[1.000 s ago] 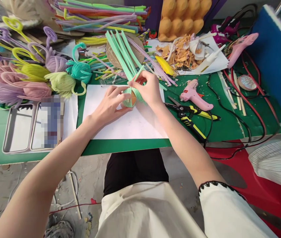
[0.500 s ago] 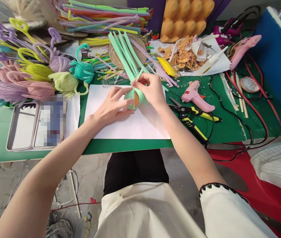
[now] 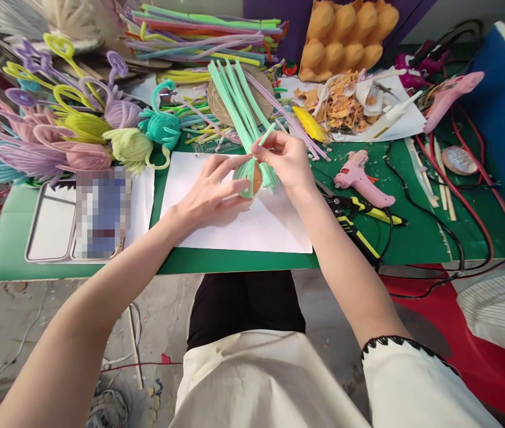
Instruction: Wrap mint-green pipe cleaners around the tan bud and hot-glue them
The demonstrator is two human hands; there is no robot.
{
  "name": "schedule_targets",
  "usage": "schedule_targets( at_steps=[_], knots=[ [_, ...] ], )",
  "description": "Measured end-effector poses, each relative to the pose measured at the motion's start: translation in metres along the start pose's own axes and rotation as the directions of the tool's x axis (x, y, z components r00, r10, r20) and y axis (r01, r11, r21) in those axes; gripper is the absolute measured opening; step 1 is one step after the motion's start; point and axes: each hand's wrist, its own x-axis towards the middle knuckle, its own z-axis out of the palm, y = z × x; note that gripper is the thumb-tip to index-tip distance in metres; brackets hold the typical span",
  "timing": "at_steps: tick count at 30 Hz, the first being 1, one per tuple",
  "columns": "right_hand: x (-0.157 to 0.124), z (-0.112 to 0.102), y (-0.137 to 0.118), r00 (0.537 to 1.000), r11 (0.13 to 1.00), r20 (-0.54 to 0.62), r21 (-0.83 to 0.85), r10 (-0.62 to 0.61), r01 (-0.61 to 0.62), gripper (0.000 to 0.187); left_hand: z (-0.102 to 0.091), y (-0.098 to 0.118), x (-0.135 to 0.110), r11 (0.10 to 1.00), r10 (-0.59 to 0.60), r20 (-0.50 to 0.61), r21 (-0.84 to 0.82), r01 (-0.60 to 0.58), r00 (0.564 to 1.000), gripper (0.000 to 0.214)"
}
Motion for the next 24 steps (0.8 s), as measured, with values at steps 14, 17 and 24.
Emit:
schedule_targets(
  at_steps=[14, 17, 24],
  knots=[
    [-0.004, -0.0026, 0.0043, 0.998, 0.998, 0.017, -0.008, -0.054, 0.054, 0.039, -0.0059, 0.008, 0.0027, 1.0, 0.028, 0.014, -0.005, -0.028, 1.0, 0.03],
    [-0.0043, -0.0028, 0.0039, 0.999, 0.999, 0.017, -0.017, -0.035, 0.036, 0.042, -0.005, 0.008, 0.0028, 1.0, 0.016, 0.033, 0.02, -0.016, 0.999, 0.029],
    [-0.0041, -0.0043, 0.0066, 0.999, 0.999, 0.032, -0.01, -0.039, 0.039, 0.042, -0.0045, 0.0091, 0.0032, 0.994, 0.049, 0.027, 0.092, -0.052, 0.998, 0.022]
  ],
)
